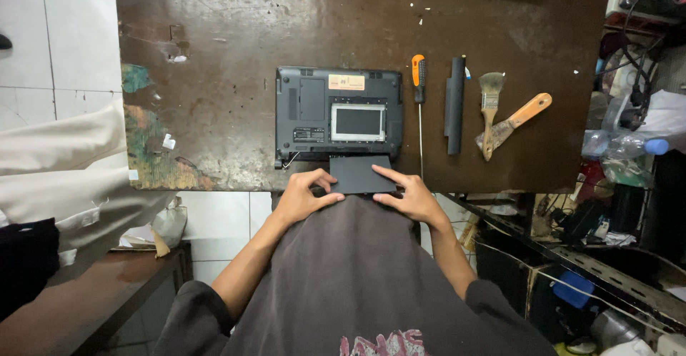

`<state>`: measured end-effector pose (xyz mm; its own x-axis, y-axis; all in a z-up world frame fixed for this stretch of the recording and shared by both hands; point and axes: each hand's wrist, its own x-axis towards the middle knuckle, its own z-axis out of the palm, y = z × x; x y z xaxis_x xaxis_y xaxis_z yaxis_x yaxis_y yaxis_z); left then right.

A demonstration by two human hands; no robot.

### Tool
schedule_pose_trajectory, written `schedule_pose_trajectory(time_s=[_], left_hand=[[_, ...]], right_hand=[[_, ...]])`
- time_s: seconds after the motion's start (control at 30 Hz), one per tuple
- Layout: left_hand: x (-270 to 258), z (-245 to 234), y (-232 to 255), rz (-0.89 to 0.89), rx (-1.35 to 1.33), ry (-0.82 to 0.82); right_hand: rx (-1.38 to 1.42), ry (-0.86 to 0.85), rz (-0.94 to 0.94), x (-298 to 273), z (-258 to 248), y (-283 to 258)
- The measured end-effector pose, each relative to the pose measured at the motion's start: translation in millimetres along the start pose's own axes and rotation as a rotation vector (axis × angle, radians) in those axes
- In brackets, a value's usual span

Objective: The person removes a black rectangular cover from a disassembled electronic device on a workbench, then uses a screwdriver to unscrew and remove several screws from the device's back panel.

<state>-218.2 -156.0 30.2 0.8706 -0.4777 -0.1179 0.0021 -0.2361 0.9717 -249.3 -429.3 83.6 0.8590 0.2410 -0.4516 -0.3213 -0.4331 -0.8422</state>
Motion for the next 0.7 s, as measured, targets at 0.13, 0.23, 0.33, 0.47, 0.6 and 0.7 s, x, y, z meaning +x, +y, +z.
schedule_pose_trajectory(time_s=[0.13, 0.23, 0.33, 0.47, 0.6, 0.7], left_hand=[[2, -2, 5, 0.011, -0.017, 0.01], [4, -2, 5, 0.023, -0.024, 0.01], [6, -2, 6, 0.043, -0.008, 0.004], [13, -12, 7, 0.043, 0.02, 0.055], [30, -54, -15, -0.009, 0.143, 0.456], [36, -98, -31, -0.009, 0.271, 0.67]], right_hand=[[-0.056, -0.028, -0.037, -2, -4, -8], [-0.081, -0.039, -0.048, 0, -6, -4], [-0.029, 0.015, -0.108, 3, -5, 18], [0.219, 0.296, -0.126, 3, -12, 21], [0.743, 0.797, -0.113, 20, -34, 72], [0.803, 0.996, -0.083, 23, -63, 125]])
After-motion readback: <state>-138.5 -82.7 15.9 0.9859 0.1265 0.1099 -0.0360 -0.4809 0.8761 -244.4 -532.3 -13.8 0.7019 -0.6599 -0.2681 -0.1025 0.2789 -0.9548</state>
